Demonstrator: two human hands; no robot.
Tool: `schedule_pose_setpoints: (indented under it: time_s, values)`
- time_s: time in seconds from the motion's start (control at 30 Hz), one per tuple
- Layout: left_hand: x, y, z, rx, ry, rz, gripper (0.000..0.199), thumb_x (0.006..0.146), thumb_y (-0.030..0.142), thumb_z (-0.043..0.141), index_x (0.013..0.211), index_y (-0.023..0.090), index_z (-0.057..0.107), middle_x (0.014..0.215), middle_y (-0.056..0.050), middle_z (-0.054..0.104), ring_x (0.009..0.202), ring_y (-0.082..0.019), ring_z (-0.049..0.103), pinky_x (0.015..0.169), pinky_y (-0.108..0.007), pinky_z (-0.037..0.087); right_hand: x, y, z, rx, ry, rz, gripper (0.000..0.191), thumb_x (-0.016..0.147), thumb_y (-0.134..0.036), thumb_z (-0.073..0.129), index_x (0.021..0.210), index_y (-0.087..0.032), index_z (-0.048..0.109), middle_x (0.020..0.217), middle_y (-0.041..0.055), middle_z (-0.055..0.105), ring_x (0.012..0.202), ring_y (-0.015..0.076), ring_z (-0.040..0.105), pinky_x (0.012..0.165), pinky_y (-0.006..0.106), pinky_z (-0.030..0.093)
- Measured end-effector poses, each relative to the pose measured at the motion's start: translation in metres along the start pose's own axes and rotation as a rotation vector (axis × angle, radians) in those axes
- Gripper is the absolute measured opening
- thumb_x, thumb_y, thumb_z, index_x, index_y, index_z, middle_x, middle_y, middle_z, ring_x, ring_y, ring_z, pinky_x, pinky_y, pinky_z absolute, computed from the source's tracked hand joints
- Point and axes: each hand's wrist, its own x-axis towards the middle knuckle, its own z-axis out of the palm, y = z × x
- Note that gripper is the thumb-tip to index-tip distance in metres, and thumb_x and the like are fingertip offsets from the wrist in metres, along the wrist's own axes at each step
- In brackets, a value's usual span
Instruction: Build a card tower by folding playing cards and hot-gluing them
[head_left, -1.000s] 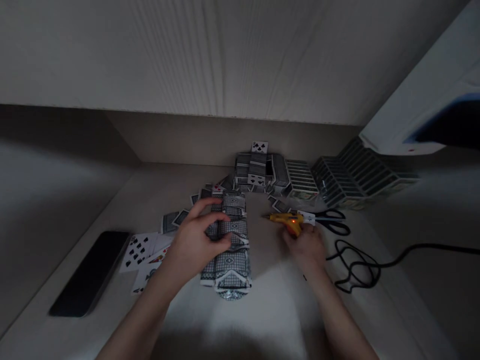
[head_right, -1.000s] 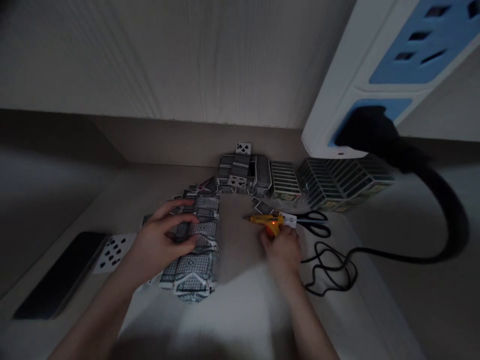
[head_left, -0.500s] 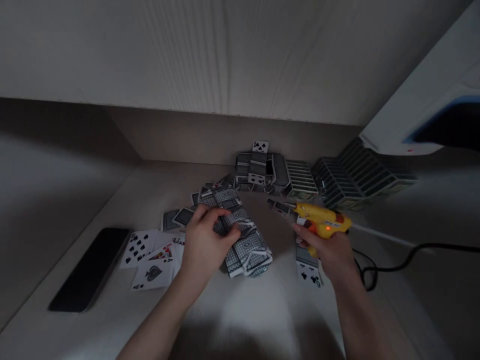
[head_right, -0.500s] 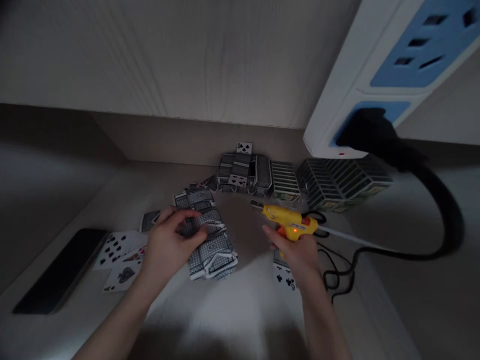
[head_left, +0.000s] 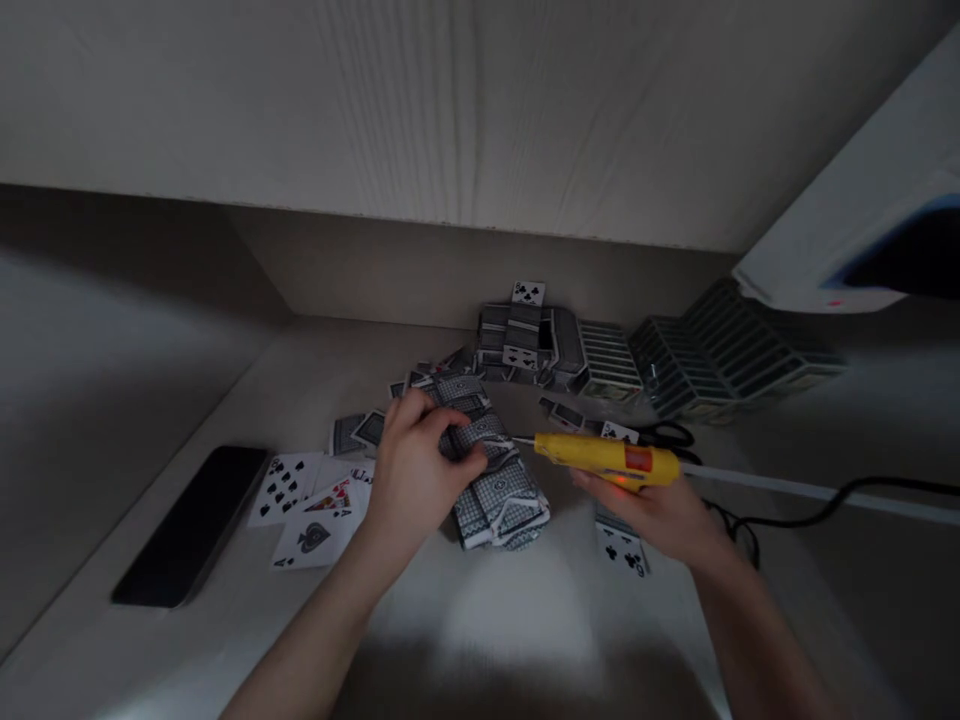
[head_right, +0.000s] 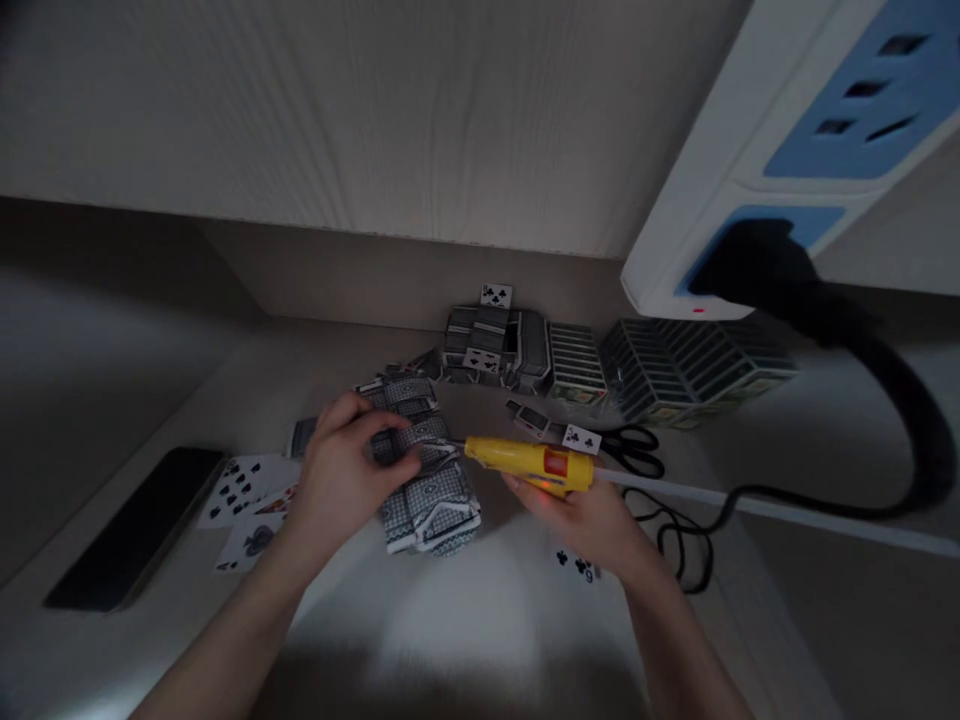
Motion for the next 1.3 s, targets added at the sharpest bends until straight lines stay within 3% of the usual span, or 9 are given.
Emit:
schedule_pose_setpoints:
  time_s: [0.23, 0.43, 0.67, 0.87, 1.07, 1.3]
  values:
    - [0.002, -0.002, -0.002, 0.039, -0.053, 0.052, 0.014, 0.069, 0.021, 0.077, 0.080, 0.015, 0.072, 0.085, -0.005, 0.057, 0.084, -0.025, 0.061, 0.079, -0.040, 0.052, 0.010, -0.007, -0.009, -0.166, -0.167, -0.115, 0.010, 0.076, -0.031, 0.068, 0.079, -0.022, 0.070, 0.086, 0.0059, 0.076, 0.076, 0.0206, 0.072, 0.071, 0.031, 0.060]
    - [0.006, -0.010, -0.002, 0.042, -0.069, 0.114, 0.019, 0.070, 0.028, 0.081, 0.076, 0.016, 0.069, 0.084, -0.005, 0.060, 0.086, -0.026, 0.062, 0.079, -0.042, 0.050, 0.009, -0.008, -0.008, -0.145, -0.134, -0.059, 0.010, 0.072, -0.031, 0.070, 0.072, -0.021, 0.070, 0.080, 0.0067, 0.076, 0.076, 0.0238, 0.073, 0.071, 0.033, 0.060]
    - [0.008, -0.004, -0.005, -0.043, -0.162, 0.127, 0.014, 0.075, 0.019, 0.076, 0.078, 0.018, 0.063, 0.086, -0.004, 0.067, 0.089, -0.025, 0.062, 0.080, -0.039, 0.051, 0.002, 0.000, 0.006, 0.053, 0.036, 0.155, 0.023, 0.064, -0.042, 0.077, 0.072, -0.021, 0.073, 0.068, 0.0046, 0.074, 0.058, 0.0205, 0.067, 0.057, 0.033, 0.058]
    - [0.004, -0.004, -0.007, -0.057, -0.195, 0.237, 0.024, 0.086, 0.017, 0.065, 0.108, 0.023, 0.072, 0.089, -0.004, 0.070, 0.088, -0.024, 0.061, 0.081, -0.042, 0.053, -0.002, 0.021, 0.012, 0.109, 0.245, 0.222, 0.034, 0.068, -0.051, 0.076, 0.078, -0.019, 0.071, 0.069, 0.0051, 0.073, 0.057, 0.0191, 0.066, 0.053, 0.030, 0.055]
    - [0.004, -0.008, -0.003, -0.079, -0.179, 0.291, 0.018, 0.087, 0.023, 0.065, 0.101, 0.022, 0.076, 0.097, -0.006, 0.072, 0.089, -0.022, 0.065, 0.082, -0.040, 0.055, -0.004, 0.031, 0.013, 0.129, 0.269, 0.249, 0.034, 0.067, -0.049, 0.078, 0.079, -0.018, 0.072, 0.069, 0.0046, 0.073, 0.056, 0.0176, 0.064, 0.053, 0.029, 0.054]
    - [0.013, -0.004, 0.000, -0.106, -0.205, 0.302, 0.012, 0.082, 0.017, 0.071, 0.091, 0.022, 0.077, 0.093, -0.002, 0.075, 0.084, -0.018, 0.070, 0.080, -0.035, 0.058, -0.007, 0.036, 0.015, 0.131, 0.289, 0.265, 0.036, 0.067, -0.052, 0.077, 0.078, -0.019, 0.072, 0.065, 0.0041, 0.071, 0.056, 0.0180, 0.063, 0.054, 0.030, 0.054]
